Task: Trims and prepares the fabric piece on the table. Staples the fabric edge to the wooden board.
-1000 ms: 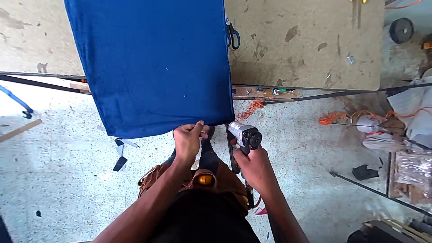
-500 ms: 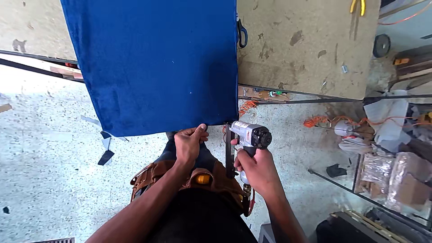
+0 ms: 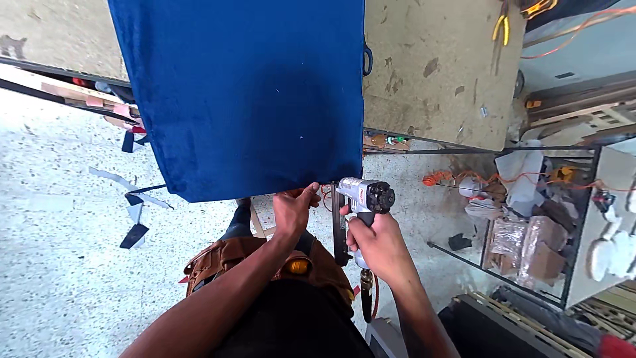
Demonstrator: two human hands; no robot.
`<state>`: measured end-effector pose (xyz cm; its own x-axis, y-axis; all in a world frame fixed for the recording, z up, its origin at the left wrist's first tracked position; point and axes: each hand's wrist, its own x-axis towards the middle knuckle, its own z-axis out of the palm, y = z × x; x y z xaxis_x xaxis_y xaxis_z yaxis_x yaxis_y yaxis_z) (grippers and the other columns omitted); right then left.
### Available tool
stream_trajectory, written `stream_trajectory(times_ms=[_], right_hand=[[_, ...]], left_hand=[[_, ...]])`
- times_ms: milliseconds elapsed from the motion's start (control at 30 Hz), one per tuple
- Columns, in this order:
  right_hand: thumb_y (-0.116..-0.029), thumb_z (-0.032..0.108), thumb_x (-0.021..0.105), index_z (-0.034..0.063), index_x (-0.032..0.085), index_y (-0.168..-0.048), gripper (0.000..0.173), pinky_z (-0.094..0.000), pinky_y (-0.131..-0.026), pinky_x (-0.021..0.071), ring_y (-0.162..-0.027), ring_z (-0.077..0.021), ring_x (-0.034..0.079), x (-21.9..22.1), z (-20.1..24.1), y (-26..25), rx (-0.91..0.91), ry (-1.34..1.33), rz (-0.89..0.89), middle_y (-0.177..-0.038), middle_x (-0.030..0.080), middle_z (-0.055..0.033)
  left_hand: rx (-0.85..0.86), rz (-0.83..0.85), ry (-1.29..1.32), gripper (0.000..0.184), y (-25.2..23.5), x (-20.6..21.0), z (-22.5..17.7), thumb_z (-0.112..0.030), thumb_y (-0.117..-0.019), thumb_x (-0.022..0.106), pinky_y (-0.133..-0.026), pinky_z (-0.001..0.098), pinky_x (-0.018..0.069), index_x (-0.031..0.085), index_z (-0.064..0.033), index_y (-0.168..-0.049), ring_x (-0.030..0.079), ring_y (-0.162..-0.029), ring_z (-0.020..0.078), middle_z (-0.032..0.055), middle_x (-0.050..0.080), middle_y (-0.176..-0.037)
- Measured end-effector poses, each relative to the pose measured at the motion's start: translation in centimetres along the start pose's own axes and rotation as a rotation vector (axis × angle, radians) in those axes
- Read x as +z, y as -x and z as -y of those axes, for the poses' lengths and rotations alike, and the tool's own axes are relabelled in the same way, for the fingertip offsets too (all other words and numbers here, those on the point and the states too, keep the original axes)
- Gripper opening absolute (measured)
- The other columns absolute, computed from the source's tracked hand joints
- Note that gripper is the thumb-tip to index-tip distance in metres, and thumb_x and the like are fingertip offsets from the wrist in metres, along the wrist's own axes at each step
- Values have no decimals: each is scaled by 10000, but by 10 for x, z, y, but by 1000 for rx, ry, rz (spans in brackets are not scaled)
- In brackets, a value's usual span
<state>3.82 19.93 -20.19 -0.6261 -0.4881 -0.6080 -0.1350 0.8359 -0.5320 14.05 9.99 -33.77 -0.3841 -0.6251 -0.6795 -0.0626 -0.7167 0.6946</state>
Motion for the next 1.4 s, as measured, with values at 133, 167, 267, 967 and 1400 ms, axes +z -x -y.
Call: stream_trajectory(times_ms=[133,167,267,967,1400], right_hand=[[-970,183,597,209,679,-1128,180,-372,-460,571,-501,-210,639,13,6,-1,20,42,-12,-652,656,-48],[-970,180,599,200,674,-1114,164,-375,-453,568,-494,-212,633,16,6,0,26,47,-20,-646,652,-49],[-986,184,603,175,663,-1100,128,-371,-441,557,-484,-209,626,20,10,4,42,62,-48,-643,647,-53],[-972,270,601,212,647,-1152,194,-417,-479,577,-515,-167,642,24,-40,4,-122,24,-62,-694,669,2],[-963,288,608,221,643,-1151,203,-423,-438,536,-479,-177,611,28,-38,9,-104,57,-95,-663,651,-3]], left_hand=[[31,27,11,230,-5,-5,2,-239,-920,796,-660,370,663,768,-12,-895,759,-662,221,110,772,-768],[34,38,5,227,-4,-6,2,-235,-924,792,-656,365,663,761,-12,-903,760,-664,220,110,773,-774],[0,148,-158,268,14,-22,-16,-326,-986,706,-689,336,635,755,-63,-991,753,-700,173,60,779,-821],[188,-160,-203,309,26,-87,-63,-270,-1040,630,-561,292,548,694,-7,-891,719,-666,162,98,794,-913],[46,-116,-109,423,15,-47,-52,-353,-1035,629,-516,320,591,735,19,-863,719,-586,192,124,756,-745]])
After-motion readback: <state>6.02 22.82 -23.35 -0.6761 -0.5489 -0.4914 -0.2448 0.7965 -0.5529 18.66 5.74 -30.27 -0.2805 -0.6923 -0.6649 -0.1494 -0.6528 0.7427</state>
